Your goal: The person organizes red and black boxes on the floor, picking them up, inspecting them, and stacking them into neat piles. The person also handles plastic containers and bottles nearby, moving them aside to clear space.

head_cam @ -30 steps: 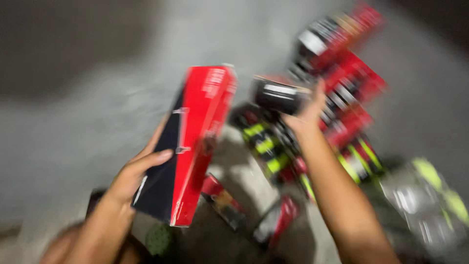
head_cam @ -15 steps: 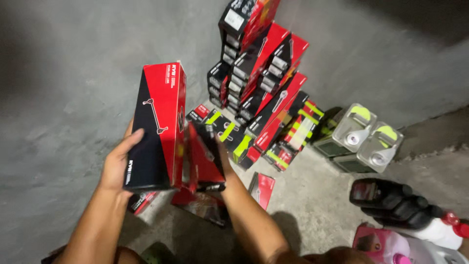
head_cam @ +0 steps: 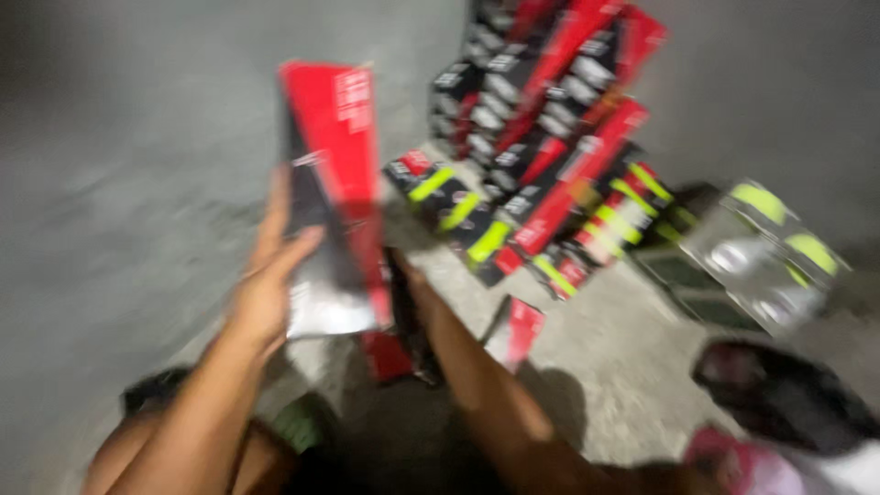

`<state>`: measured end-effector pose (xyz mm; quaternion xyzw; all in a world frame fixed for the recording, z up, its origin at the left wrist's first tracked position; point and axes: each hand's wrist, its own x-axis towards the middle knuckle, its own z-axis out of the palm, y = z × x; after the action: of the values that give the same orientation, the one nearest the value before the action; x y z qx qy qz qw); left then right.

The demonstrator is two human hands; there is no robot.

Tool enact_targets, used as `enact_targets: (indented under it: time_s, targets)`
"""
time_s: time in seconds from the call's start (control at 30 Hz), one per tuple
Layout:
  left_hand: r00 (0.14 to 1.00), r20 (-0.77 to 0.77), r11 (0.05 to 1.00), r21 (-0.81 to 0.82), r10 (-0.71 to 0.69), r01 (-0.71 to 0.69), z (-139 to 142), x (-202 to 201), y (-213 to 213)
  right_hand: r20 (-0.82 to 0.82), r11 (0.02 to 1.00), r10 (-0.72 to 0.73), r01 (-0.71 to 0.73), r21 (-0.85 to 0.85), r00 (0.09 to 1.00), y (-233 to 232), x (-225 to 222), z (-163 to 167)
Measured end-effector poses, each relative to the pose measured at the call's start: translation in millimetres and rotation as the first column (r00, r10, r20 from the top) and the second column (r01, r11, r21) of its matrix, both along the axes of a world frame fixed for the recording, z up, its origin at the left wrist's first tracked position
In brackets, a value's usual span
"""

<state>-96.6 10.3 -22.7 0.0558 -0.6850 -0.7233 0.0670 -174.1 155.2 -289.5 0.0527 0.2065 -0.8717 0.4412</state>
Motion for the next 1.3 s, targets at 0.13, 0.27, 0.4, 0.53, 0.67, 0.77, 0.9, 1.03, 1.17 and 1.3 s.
enact_targets:
  time_s: [0.13, 0.27, 0.4, 0.53, 0.67, 0.77, 0.9, 1.03, 1.17, 1.3]
  targets:
    - [0.992, -0.105, 0.989, 0.120, -0.073, 0.085, 2, -7, -9, 0.000, 0.996, 0.087, -0.087, 0.018, 0.996, -10, 17, 8]
    - [0.973, -0.196, 0.965, 0.207, -0.120, 0.161, 13, -5, -7, -0.029, 0.992, 0.126, -0.126, 0.009, 0.992, -24, 20, 12]
    - [0.957, 0.277, 0.817, 0.571, -0.092, -0.087, -1, -3, 8, -0.031, 0.998, 0.057, -0.057, 0.004, 0.998, -30, 20, -3]
    - [0.872, 0.452, 0.659, 0.716, -0.187, -0.230, -43, -9, 15, -0.043, 0.999, -0.035, 0.036, 0.020, 0.998, -20, 18, -22]
    - [0.844, 0.492, 0.523, 0.788, -0.216, -0.326, -72, -12, 15, -0.051, 0.995, -0.100, 0.102, 0.022, 0.994, -22, 13, -31]
    - [0.854, 0.504, 0.555, 0.751, -0.132, -0.357, -64, -8, 12, -0.051, 0.995, -0.101, 0.102, 0.018, 0.994, -31, 16, -29]
    - [0.925, 0.379, 0.692, 0.664, 0.015, -0.283, -34, 3, 8, -0.057, 0.993, -0.117, 0.118, 0.014, 0.992, -36, 22, -17]
    - [0.937, 0.349, 0.785, 0.581, -0.001, -0.215, -17, 8, 10, -0.064, 0.991, -0.137, 0.137, -0.003, 0.989, -32, 21, -10]
    - [0.996, 0.084, 0.915, 0.398, 0.039, -0.070, -16, 11, 10, -0.071, 0.992, -0.129, 0.128, -0.014, 0.989, -30, 15, -13]
    - [0.992, 0.127, 0.929, 0.368, -0.012, -0.036, -9, 11, 7, -0.076, 0.992, -0.129, 0.127, -0.026, 0.989, -21, 15, -18]
